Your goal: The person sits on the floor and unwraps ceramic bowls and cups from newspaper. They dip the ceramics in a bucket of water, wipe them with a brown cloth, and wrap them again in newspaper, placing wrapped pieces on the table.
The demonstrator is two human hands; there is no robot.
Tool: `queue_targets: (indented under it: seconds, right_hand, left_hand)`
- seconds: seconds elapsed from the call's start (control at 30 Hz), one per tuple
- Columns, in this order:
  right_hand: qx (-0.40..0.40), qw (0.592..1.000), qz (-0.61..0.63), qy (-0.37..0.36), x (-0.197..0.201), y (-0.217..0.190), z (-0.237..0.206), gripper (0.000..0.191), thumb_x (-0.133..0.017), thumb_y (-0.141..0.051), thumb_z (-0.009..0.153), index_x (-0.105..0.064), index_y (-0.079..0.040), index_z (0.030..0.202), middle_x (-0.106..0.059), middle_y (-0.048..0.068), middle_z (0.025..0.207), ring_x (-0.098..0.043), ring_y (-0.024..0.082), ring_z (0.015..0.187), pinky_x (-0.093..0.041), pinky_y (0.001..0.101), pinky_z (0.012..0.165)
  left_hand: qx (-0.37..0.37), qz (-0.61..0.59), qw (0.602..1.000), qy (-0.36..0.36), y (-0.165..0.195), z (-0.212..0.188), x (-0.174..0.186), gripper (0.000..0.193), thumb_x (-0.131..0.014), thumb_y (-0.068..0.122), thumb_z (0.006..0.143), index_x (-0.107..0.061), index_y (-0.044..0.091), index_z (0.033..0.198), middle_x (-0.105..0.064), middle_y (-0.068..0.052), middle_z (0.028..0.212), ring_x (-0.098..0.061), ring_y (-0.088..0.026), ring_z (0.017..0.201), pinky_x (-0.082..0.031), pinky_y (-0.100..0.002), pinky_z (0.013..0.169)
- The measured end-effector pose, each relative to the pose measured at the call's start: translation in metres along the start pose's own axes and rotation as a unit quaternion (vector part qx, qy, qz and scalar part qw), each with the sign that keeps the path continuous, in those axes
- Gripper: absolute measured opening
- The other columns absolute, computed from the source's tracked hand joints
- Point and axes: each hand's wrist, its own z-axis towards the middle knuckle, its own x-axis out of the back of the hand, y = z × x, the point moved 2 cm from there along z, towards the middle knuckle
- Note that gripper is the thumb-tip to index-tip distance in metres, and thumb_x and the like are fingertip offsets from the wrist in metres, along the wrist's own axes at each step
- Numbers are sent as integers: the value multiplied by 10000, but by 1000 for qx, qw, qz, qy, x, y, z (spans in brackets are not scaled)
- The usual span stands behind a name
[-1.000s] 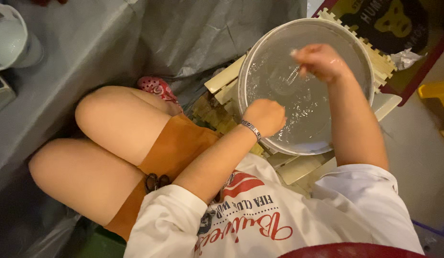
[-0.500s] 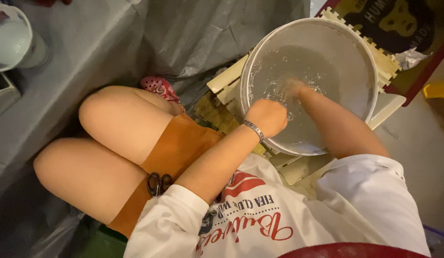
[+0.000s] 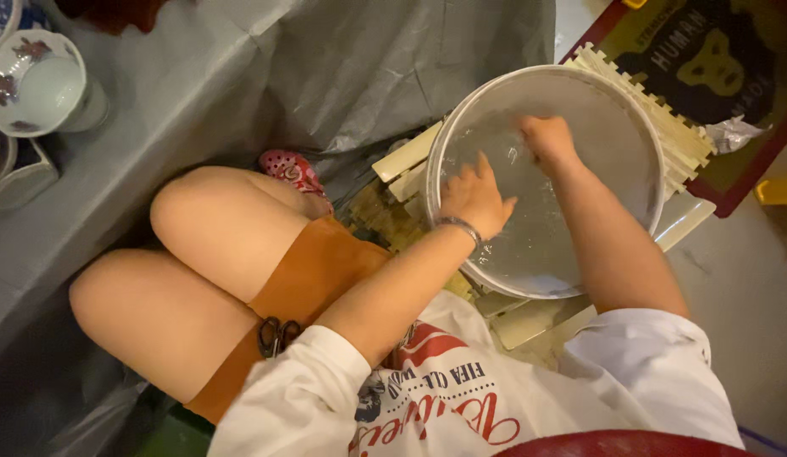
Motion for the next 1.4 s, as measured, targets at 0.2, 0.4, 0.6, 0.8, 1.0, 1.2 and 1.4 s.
queue_targets:
  seconds: [0.2,0.4,0.6,0.8,1.0,1.2,1.4]
  right_hand:
    - [-129,978,136,-93,3,19,18,150,-736,-235,900,-670,-103,873,-652,0,759,-626,147,664,-493,329,584]
    - [-130,880,349,-293,-8,47,6,280,-672,-372,1059,-671,-100,992,-698,46,923,-662,190,809,-550,342,771]
    - [-166,937,227,-209,-23,50,-23,349,-569,-357,949,-661,-213,1253,-740,-48,1133,-675,146,1034,-524,414,843]
    - [-89,871,385,-292,-25,67,-13,471,-631,-349,994,-647,-39,1348,-696,117,1278,-654,249,1178,-525,387,1006]
    - [-167,931,314,-88,-21,89,19,451,-649,-319,967,-640,-52,1331,-695,104,1283,-655,231,1181,-520,369,1015]
    - [-59,878,421,-220,-11,46,-13,437,-667,-288,940,-632,-65,1314,-695,91,1288,-655,214,1185,-516,350,1024]
    - [-8,886,360,-291,3,36,-19,364,-632,-288,936,-674,-60,1216,-742,71,1087,-710,196,1010,-554,314,879]
  left_hand:
    - [209,-368,905,-33,23,65,-27,1213,-731,663,770,-148,-35,1573,-471,-276,1487,-569,-405,1299,-478,-479,1058]
    - [246,-358,897,76,12,95,-39,1063,-782,601,729,-376,25,1525,-543,-273,1455,-561,-405,1323,-455,-457,1102]
    - [255,-288,923,-6,-28,107,-33,798,-535,603,818,-517,97,1435,-602,-187,1389,-601,-350,1278,-482,-468,1052]
    - [137,-304,942,36,-33,116,-33,622,-562,481,859,-690,43,1282,-708,-186,1329,-677,-327,1214,-517,-437,1023]
    - [129,-423,886,-138,0,88,-12,903,-844,334,684,-452,207,1488,-503,-116,1411,-595,-278,1147,-634,-451,765]
    - [277,-509,810,-94,-12,90,-18,781,-455,635,922,-500,40,1427,-604,-201,1354,-748,-372,856,-610,-387,555]
    - [248,-458,853,-30,-21,116,-39,759,-259,599,1049,-623,28,1390,-653,-315,1334,-625,-421,1018,-462,-489,843]
